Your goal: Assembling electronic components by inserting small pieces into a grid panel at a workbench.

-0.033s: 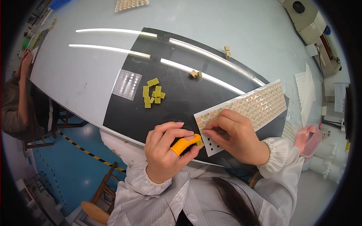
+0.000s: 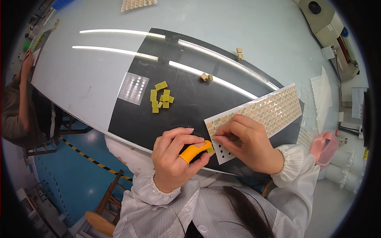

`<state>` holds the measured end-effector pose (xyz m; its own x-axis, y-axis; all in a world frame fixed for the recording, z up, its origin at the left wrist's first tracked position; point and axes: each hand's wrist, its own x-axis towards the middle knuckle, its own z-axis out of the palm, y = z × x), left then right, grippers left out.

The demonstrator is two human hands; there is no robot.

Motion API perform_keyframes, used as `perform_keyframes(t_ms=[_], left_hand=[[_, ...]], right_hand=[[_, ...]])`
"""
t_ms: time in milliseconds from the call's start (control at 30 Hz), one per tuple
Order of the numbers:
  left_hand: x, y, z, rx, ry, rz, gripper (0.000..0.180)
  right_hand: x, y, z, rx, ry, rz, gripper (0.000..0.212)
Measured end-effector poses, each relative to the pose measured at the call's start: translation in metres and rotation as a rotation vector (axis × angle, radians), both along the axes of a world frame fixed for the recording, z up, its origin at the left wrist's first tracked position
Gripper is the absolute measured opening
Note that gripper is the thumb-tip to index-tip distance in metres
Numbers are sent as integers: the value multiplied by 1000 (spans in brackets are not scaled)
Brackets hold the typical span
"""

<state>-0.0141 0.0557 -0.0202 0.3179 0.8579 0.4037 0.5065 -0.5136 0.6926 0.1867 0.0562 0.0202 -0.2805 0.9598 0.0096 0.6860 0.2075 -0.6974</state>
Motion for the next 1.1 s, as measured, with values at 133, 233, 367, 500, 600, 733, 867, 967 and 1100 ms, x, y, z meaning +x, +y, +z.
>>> perform_keyframes(t_ms=[133,233,367,500,600,733,867,967,1100], left_hand=[[0,1,-1,5,-12,-8,28],[0,0,-1,3,-7,-2,28],[1,0,2,-7,6,-6,29],[0,-1,2,-11,9,-2,29],[1,-1,1,-6,11,-7,29],[2,0,-1,27,-8,-10,29],[1,0,0,10,-4,-5,29],[1,0,1,9,-14,-6,29],[1,1,1,5,-15,-11,29]], right_hand=[[-3,-1,-1,48,19,-21,17],[-1,-2,-3,162,-4,49,16],[-3,-6,-1,117,-14,29,15],[-3,-7,0,85,-34,-6,16],[-1,-7,-3,85,-27,1,16],[-3,-7,2,74,-19,3,15],[-2,-4,12,-108,80,-22,12],[4,1,17,-401,268,-94,12],[5,10,24,-937,655,-210,14]])
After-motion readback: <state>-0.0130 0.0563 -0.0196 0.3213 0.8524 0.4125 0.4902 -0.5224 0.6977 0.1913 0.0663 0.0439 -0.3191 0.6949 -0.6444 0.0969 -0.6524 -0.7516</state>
